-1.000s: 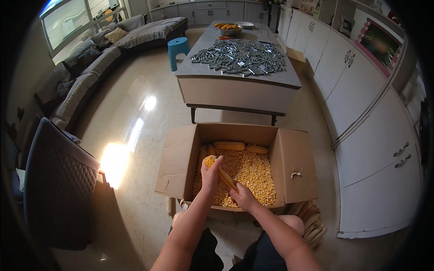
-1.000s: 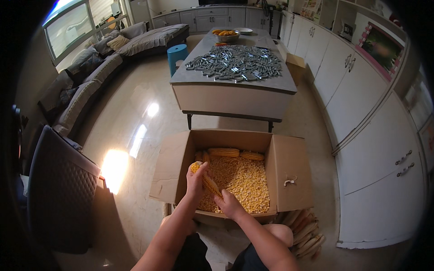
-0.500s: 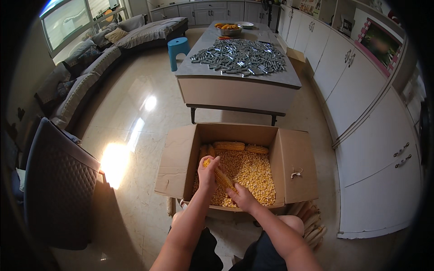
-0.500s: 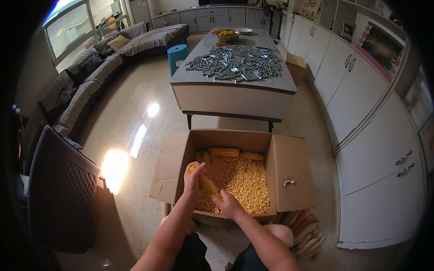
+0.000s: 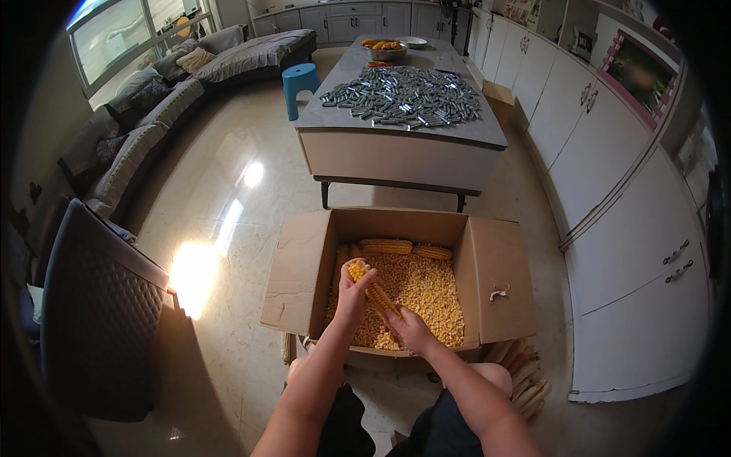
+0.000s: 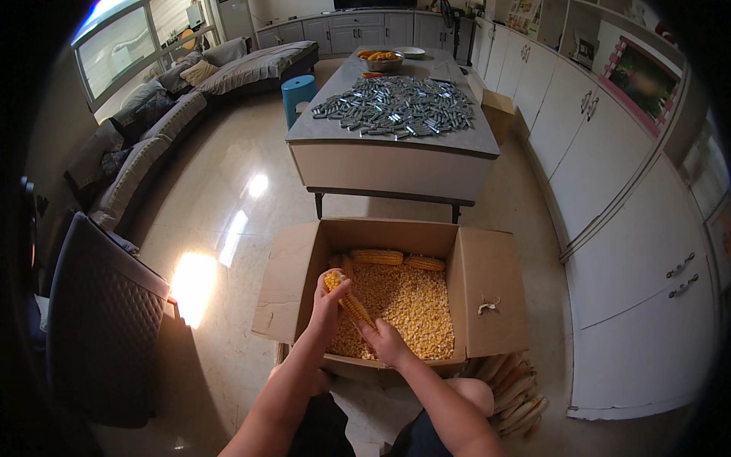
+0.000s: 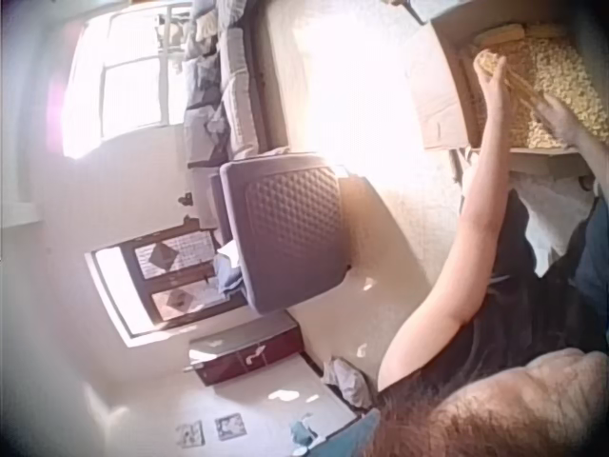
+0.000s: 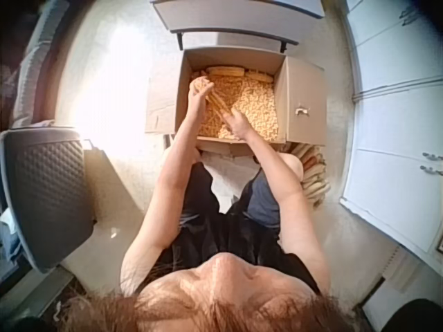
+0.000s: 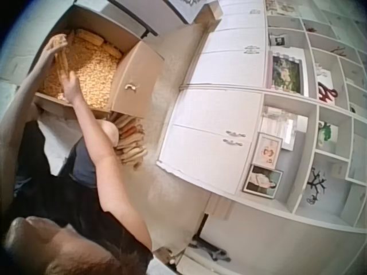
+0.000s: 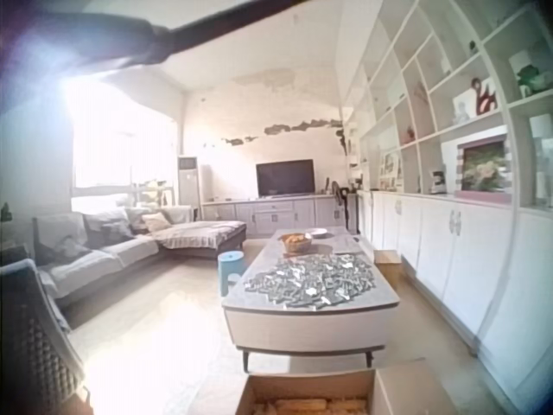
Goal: The person sits on the floor and shucks corn cobs by hand, removing kernels into a cardboard box. They handle multiple cobs one at a time, rotating them to strip kernels until the cobs are bare, then place the stripped cobs aside.
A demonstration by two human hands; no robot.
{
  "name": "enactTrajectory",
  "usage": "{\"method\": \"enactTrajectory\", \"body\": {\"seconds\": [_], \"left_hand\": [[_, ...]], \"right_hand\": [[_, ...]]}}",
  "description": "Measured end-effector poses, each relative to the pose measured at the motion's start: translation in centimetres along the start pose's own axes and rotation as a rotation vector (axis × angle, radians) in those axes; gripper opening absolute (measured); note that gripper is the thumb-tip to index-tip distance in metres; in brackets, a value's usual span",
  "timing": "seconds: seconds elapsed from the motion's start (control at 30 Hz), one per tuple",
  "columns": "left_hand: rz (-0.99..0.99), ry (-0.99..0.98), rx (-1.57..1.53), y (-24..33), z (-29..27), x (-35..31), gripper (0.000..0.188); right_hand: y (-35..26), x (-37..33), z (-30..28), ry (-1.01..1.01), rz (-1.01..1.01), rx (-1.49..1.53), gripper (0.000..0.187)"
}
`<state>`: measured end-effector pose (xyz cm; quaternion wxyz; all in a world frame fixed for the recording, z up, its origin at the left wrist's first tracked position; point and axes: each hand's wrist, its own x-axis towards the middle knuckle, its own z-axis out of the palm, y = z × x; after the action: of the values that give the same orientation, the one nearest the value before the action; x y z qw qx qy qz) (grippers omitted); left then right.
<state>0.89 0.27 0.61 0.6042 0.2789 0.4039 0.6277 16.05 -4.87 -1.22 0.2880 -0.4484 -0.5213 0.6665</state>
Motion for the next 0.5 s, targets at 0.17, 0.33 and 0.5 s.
{"method": "enactTrajectory", "body": {"seconds": [0.17, 0.33, 0.5], "left_hand": [[0.076, 0.045, 0.138, -0.9, 0.0, 0.1, 0.036], [-0.132, -0.014, -0.153, 1.1, 1.6, -0.9, 0.036], [-0.012, -0.022, 0.094, -1.1, 0.0, -0.1, 0.036]], "right_hand": [[-0.7, -0.5, 0.8, 0.078, -0.084, -0.142, 0.037], [-0.1, 0.0, -0.3, 0.068, -0.007, 0.000, 0.035], [-1.0, -0.4, 0.5, 0.045, -0.029, 0.139, 0.033]]}}
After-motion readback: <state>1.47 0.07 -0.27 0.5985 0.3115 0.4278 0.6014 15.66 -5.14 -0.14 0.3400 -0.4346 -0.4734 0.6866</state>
